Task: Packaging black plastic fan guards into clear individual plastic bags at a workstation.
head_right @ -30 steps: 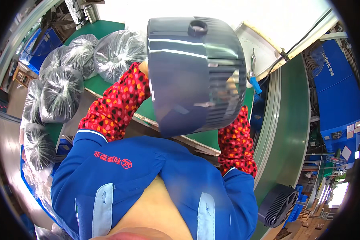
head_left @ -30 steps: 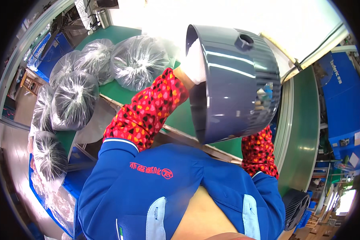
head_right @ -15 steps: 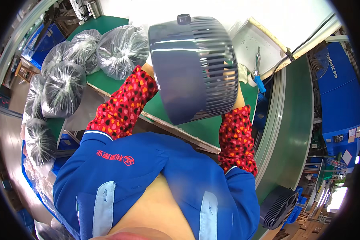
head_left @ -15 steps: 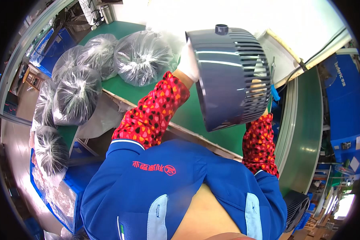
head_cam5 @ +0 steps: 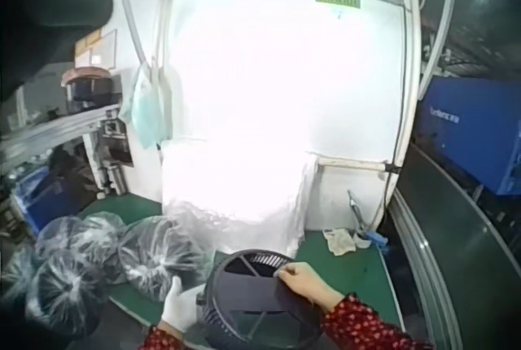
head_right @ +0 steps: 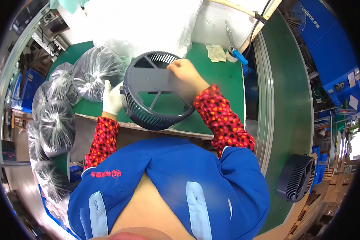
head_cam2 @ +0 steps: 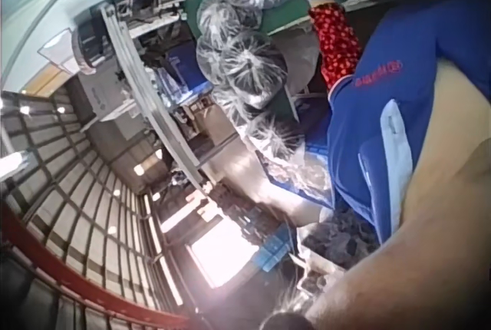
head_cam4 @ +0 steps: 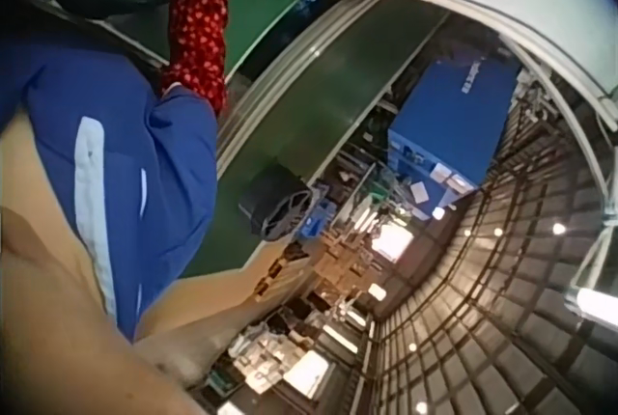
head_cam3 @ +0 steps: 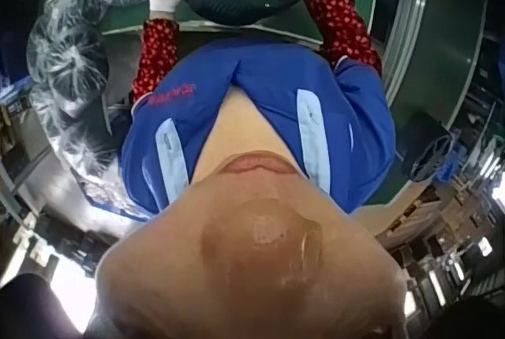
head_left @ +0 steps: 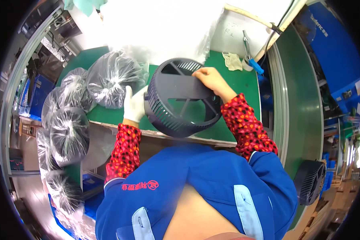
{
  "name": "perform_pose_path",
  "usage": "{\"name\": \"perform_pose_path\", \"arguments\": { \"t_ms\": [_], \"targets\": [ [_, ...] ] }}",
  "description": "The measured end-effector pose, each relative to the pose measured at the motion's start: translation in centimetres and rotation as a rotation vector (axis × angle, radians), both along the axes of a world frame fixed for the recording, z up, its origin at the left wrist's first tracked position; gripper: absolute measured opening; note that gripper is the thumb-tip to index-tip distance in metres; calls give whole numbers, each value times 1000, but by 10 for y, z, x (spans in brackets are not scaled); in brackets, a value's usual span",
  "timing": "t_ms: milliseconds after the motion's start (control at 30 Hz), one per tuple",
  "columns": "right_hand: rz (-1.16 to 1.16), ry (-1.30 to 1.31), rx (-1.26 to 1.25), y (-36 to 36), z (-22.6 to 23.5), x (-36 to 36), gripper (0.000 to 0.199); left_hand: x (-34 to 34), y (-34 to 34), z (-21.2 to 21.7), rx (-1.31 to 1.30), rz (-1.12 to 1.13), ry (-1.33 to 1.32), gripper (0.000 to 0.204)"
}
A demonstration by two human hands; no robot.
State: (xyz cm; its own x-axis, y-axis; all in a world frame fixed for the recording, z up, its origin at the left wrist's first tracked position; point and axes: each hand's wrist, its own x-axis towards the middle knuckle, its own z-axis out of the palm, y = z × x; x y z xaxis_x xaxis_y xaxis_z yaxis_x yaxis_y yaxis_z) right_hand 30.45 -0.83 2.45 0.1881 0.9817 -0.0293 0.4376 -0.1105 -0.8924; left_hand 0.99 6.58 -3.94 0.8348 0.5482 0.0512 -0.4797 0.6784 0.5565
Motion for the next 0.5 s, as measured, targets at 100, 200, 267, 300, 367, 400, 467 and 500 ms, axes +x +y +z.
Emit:
{"name": "perform_pose_path", "arguments": {
  "t_ms": [100,200,267,300,367,400,467,500],
  "targets": [
    [90,-64,42,7,-20,-5,26,-8,9,-51,-112,86,84,70],
    [211,-243,123,13,-35,4,27,0,-16,-31,1093,372,1444,75],
    [181,90,-206,17,-4,3,25,-7,-17,-53,-84,511,700,71],
    [85,38,-124,24,-6,18,25,-5,-21,-57,5,555,737,69],
    [-105,-53,25,46,-19,68,27,-18,-21,-79,154,623,788,68],
    [-199,-90,92,58,-34,98,30,-26,-19,-94,313,677,841,67],
    [-368,-642,174,76,-80,163,35,-32,-18,-115,370,743,883,58],
    [-346,-768,196,78,-99,187,37,-27,-26,-108,447,852,915,54]
  ]
}}
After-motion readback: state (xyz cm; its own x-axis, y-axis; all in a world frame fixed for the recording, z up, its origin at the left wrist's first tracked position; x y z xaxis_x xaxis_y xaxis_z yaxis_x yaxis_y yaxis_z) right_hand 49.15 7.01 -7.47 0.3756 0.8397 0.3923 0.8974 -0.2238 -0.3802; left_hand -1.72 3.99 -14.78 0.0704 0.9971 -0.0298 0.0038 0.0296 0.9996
